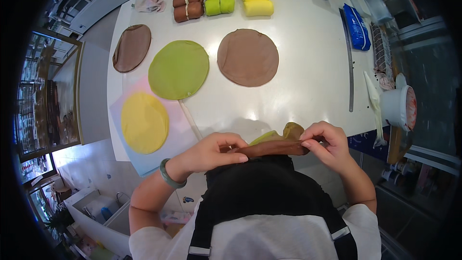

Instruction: The person spreads white cream and red jam onto flat crepes, then rolls them into cylindrical shapes. They repeat this process with multiple crepes of different colors and place the finished rolls on the counter.

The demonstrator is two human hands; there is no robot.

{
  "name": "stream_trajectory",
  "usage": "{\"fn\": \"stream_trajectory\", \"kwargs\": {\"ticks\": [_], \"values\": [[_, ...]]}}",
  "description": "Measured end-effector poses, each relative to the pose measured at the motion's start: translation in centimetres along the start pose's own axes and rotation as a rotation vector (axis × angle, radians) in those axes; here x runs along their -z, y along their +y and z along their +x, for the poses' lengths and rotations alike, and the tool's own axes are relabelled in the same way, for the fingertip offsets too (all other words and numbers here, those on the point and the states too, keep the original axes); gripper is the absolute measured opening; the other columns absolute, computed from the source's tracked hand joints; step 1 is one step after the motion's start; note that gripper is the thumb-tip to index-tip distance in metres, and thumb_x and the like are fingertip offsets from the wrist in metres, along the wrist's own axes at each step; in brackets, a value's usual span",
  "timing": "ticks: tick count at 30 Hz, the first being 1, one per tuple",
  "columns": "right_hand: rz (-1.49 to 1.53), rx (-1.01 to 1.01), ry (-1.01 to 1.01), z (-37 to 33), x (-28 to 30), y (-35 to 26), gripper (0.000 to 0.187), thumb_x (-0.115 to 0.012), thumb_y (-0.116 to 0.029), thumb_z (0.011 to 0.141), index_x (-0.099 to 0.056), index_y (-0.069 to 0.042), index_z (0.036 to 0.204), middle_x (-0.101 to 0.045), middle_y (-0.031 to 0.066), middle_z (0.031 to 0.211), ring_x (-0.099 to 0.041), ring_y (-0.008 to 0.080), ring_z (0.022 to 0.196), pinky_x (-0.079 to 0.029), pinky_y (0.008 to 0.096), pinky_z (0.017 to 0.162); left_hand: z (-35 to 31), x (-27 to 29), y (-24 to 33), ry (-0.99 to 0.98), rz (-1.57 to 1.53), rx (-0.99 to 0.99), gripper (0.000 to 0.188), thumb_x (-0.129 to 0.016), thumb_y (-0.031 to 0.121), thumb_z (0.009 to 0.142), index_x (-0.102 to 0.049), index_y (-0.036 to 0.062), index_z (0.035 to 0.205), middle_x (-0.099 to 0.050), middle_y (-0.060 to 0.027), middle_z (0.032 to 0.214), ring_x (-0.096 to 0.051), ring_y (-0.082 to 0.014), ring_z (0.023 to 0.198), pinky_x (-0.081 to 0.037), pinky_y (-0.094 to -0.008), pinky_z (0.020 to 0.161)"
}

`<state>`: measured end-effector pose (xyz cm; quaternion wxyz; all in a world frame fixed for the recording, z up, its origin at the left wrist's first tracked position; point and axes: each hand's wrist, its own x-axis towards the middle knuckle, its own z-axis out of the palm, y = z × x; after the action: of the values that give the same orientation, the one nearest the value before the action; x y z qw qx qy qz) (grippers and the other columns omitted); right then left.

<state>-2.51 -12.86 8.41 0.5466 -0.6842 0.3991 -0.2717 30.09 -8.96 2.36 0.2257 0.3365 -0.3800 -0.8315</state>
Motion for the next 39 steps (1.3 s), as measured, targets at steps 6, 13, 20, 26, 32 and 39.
{"fn": "stream_trajectory", "kwargs": {"ticks": [6, 13, 20, 26, 32, 39], "values": [[0.043, -0.069, 0.084, -0.2, 0.9, -0.2, 0.006, -0.069, -0.003, 0.100, -0.068, -0.001, 0.106, -0.072, 0.0039, 0.096, -0.069, 0.0089, 0.085, -0.056, 0.0240, 0.078, -0.3, -0.2, 2.4, 0.167, 0.225, -0.345, 0.010, -0.072, 0.006, 0.099, -0.066, -0.0011, 0.103, -0.069, -0.0044, 0.105, -0.062, -0.0098, 0.102, -0.051, -0.0270, 0.092], [-0.018, 0.012, 0.290, 7.7, 1.1, 3.6, 0.005, -0.064, -0.004, 0.104, -0.066, -0.001, 0.107, -0.068, 0.0003, 0.093, -0.063, 0.0060, 0.081, -0.053, 0.0218, 0.073, 5.1, 5.2, 4.9, 0.480, 0.399, -0.469, 0.013, -0.071, 0.008, 0.100, -0.070, -0.0031, 0.107, -0.071, -0.0015, 0.096, -0.066, -0.0104, 0.091, -0.054, -0.0268, 0.085], [-0.307, 0.334, 0.368, 9.9, 0.3, 8.1, 0.008, -0.070, 0.000, 0.098, -0.070, 0.001, 0.106, -0.074, 0.0088, 0.097, -0.073, 0.0159, 0.085, -0.060, 0.0279, 0.077, 6.2, 7.9, 4.6, 0.604, 0.878, -0.599, 0.015, -0.073, 0.012, 0.097, -0.076, 0.0019, 0.109, -0.077, -0.0088, 0.097, -0.071, -0.0191, 0.087, -0.055, -0.0307, 0.079], [-0.460, 0.342, 0.219, 8.1, -3.3, 16.8, 0.012, -0.078, -0.005, 0.090, -0.072, -0.004, 0.101, -0.076, 0.0088, 0.094, -0.073, 0.0237, 0.078, -0.058, 0.0308, 0.069, 8.2, 10.8, -5.3, 0.555, 0.900, -0.449, 0.016, -0.072, 0.013, 0.098, -0.076, 0.0027, 0.110, -0.078, -0.0118, 0.103, -0.073, -0.0245, 0.090, -0.057, -0.0332, 0.082], [-0.519, 0.456, 0.162, 6.6, -3.5, 18.1, 0.018, -0.077, -0.002, 0.084, -0.072, -0.009, 0.101, -0.076, 0.0070, 0.096, -0.073, 0.0254, 0.080, -0.059, 0.0329, 0.069, 7.6, 10.8, -5.9, 0.510, 1.075, -0.467, 0.017, -0.074, 0.009, 0.094, -0.076, 0.0029, 0.110, -0.079, -0.0100, 0.109, -0.075, -0.0268, 0.102, -0.059, -0.0367, 0.090], [-0.660, 0.543, 0.067, 5.0, -4.5, 19.9, 0.022, -0.073, -0.006, 0.081, -0.071, -0.010, 0.102, -0.076, 0.0059, 0.102, -0.074, 0.0244, 0.089, -0.061, 0.0335, 0.074, 7.4, 11.2, -7.7, 0.429, 1.277, -0.651, 0.018, -0.075, 0.016, 0.092, -0.077, 0.0065, 0.107, -0.077, -0.0082, 0.113, -0.072, -0.0300, 0.110, -0.057, -0.0430, 0.097]]}}
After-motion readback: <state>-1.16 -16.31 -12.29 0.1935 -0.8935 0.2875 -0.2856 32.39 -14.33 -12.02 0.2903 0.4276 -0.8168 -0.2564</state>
